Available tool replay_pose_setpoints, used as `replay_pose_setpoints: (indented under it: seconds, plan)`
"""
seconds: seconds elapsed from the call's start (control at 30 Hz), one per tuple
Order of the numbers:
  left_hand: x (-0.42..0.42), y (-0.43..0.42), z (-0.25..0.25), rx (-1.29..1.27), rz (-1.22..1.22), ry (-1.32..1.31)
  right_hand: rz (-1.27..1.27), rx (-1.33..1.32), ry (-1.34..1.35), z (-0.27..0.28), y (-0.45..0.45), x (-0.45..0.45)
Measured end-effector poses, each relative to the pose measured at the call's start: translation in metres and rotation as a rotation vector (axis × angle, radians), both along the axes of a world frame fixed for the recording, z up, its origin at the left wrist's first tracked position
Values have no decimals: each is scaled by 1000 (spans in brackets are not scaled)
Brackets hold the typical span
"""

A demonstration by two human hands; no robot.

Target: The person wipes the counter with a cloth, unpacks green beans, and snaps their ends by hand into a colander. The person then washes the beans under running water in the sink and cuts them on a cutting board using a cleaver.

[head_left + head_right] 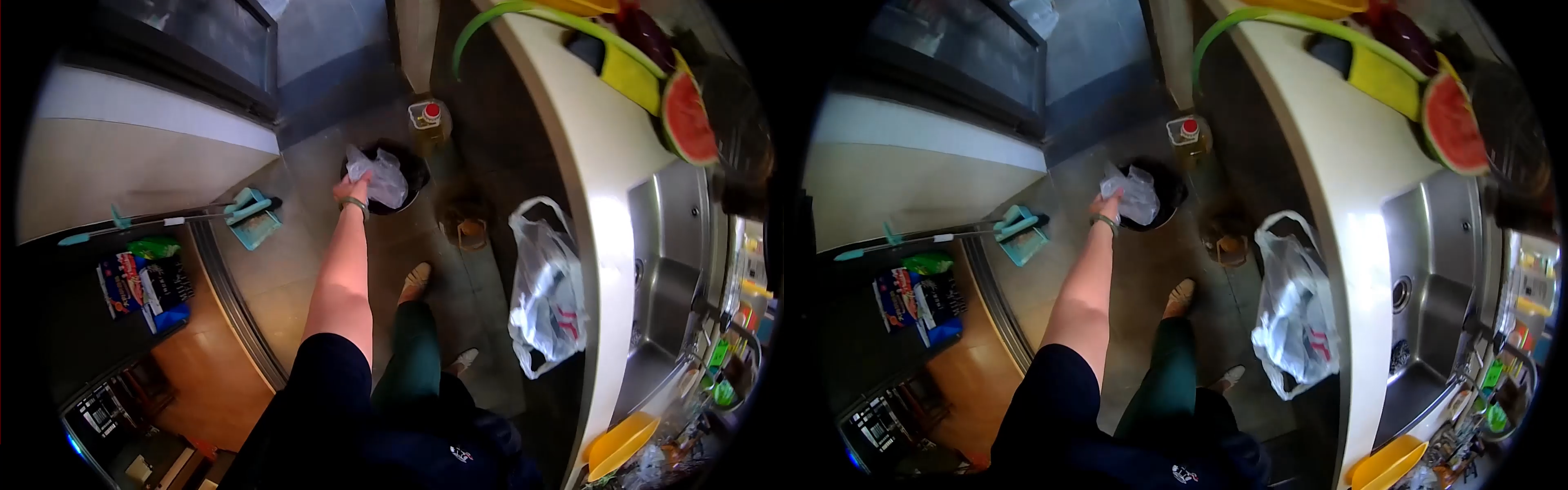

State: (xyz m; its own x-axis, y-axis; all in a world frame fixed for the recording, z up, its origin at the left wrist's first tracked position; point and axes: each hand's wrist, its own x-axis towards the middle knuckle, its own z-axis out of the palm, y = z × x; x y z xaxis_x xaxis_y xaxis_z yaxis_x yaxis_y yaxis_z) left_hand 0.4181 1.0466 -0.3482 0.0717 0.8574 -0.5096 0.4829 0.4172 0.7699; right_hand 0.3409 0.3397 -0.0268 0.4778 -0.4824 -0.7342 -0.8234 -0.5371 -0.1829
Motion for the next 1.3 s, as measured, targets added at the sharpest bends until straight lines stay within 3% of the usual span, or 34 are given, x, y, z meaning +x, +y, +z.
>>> replay_pose_setpoints:
  seconds: [0.03,0.07,0.17,0.27,0.33,0.4,0.43,0.47,0.53,0.6,0.63,0.67,0.73,0.77,0.87,0.9,0.93,0.97,1.0,1.07,1.13,1.2,1.27,1.3]
  plan:
    - [-2,15,-30,144,-138,319,4,-22,46,-1,10,2]
    - [-2,23,-61,115,-134,327,9,-45,77,-3,16,1]
    - [15,37,-83,18,-340,690,-4,-122,161,-16,39,11]
    - [34,36,-94,-159,-290,817,-8,-191,221,-29,55,19]
    - [41,39,-108,-234,-273,775,-6,-226,255,-36,64,28]
    - [47,45,-148,-382,164,577,-11,-262,271,-43,71,43]
    - [50,43,-168,-448,442,344,-16,-282,285,-48,74,47]
    - [53,44,-191,-464,448,350,-12,-295,297,-49,77,53]
    - [55,47,-237,-516,589,16,-13,-321,313,-52,78,62]
    - [58,35,-267,-222,192,105,-16,-346,332,-56,78,69]
    - [53,29,-276,-29,-288,240,-15,-355,342,-58,77,74]
    - [48,23,-284,-37,-286,244,-18,-367,348,-61,76,76]
    - [39,15,-287,-271,-794,310,-21,-383,359,-61,72,80]
    - [33,9,-286,-171,-824,473,-21,-391,364,-60,70,83]
    - [26,-5,-240,-62,-733,613,-25,-396,372,-61,68,85]
    - [24,-12,-221,-20,-831,657,-26,-392,375,-59,65,86]
    - [22,-24,-200,-34,-850,640,-27,-389,372,-61,65,85]
    - [8,-37,-216,-112,-901,437,-30,-380,376,-60,63,86]
    - [9,-43,-188,-277,-919,226,-30,-378,370,-61,61,87]
    - [7,-52,-181,-243,-949,271,-27,-367,364,-60,58,88]
    - [2,-58,-173,62,-938,226,-24,-360,361,-59,51,91]
    - [-2,-65,-162,149,-919,277,-25,-352,361,-55,49,90]
    - [-9,-74,-162,767,-990,402,-25,-349,354,-53,43,90]
    - [-10,-77,-152,848,-1041,416,-25,-346,354,-52,40,90]
